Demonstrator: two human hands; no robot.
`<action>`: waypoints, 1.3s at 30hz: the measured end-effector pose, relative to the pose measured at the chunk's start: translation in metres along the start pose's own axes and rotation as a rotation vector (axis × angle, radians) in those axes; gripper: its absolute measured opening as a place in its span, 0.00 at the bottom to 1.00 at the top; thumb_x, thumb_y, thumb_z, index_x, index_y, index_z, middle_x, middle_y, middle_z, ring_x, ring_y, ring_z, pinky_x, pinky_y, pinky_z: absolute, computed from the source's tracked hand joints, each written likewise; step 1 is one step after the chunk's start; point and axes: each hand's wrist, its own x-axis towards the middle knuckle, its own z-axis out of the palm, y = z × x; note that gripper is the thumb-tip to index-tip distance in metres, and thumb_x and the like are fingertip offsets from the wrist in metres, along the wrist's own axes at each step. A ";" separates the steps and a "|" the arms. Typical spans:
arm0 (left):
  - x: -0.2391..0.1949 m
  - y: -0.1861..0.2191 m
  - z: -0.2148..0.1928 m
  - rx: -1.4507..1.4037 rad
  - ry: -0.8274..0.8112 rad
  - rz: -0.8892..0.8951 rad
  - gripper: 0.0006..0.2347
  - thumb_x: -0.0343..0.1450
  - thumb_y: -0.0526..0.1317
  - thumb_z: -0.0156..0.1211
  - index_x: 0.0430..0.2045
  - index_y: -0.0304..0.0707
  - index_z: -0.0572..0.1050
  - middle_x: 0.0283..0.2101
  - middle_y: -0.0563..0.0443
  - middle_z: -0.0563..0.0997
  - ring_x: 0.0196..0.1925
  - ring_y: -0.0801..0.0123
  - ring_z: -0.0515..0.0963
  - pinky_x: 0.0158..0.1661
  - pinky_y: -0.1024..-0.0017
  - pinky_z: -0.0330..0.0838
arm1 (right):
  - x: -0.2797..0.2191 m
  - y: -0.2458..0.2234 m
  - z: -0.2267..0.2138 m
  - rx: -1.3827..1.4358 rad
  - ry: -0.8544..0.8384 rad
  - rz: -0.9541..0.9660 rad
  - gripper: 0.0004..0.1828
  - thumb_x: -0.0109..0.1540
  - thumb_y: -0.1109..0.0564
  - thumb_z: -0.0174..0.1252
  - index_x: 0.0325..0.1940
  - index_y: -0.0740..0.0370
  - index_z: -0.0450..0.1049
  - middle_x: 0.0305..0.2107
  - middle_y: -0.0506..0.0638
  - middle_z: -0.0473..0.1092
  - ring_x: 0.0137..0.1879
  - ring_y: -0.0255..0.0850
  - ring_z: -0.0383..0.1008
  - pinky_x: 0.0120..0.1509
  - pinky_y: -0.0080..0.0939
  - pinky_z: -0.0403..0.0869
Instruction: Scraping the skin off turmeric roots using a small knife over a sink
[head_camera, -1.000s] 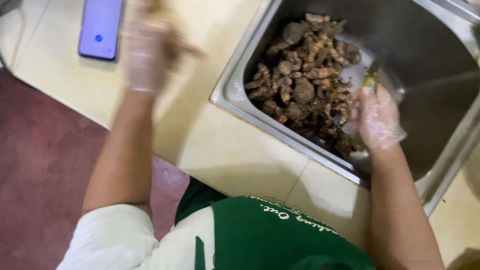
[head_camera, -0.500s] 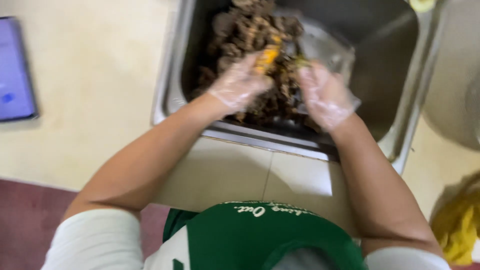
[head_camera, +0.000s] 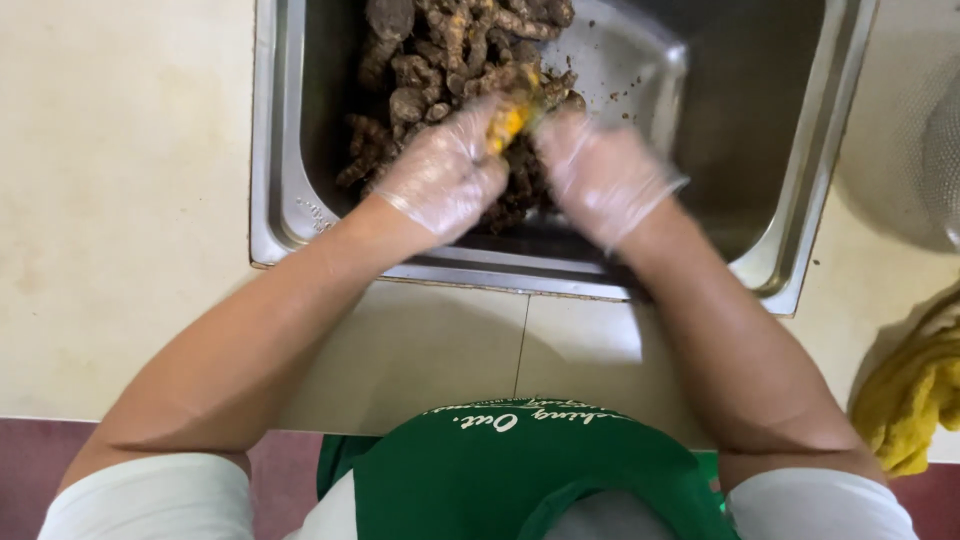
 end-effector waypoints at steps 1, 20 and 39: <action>0.000 -0.004 0.006 0.011 0.017 0.096 0.19 0.69 0.34 0.47 0.57 0.45 0.66 0.43 0.52 0.79 0.39 0.68 0.76 0.43 0.70 0.69 | 0.011 0.016 0.000 0.045 0.043 0.069 0.33 0.74 0.38 0.21 0.55 0.64 0.65 0.23 0.58 0.69 0.28 0.57 0.74 0.30 0.58 0.74; -0.003 0.008 -0.001 0.224 0.017 -0.063 0.25 0.71 0.40 0.50 0.66 0.39 0.63 0.36 0.36 0.82 0.25 0.54 0.80 0.30 0.56 0.73 | -0.013 -0.012 0.002 0.162 0.069 -0.091 0.37 0.70 0.32 0.18 0.36 0.58 0.66 0.17 0.45 0.66 0.23 0.44 0.77 0.27 0.45 0.82; 0.008 0.001 0.004 -0.116 -0.096 -0.141 0.18 0.75 0.38 0.50 0.63 0.49 0.69 0.30 0.56 0.74 0.24 0.76 0.64 0.24 0.72 0.63 | 0.003 -0.005 -0.007 0.136 -0.013 0.018 0.26 0.77 0.42 0.28 0.45 0.60 0.65 0.20 0.46 0.66 0.20 0.45 0.70 0.19 0.47 0.76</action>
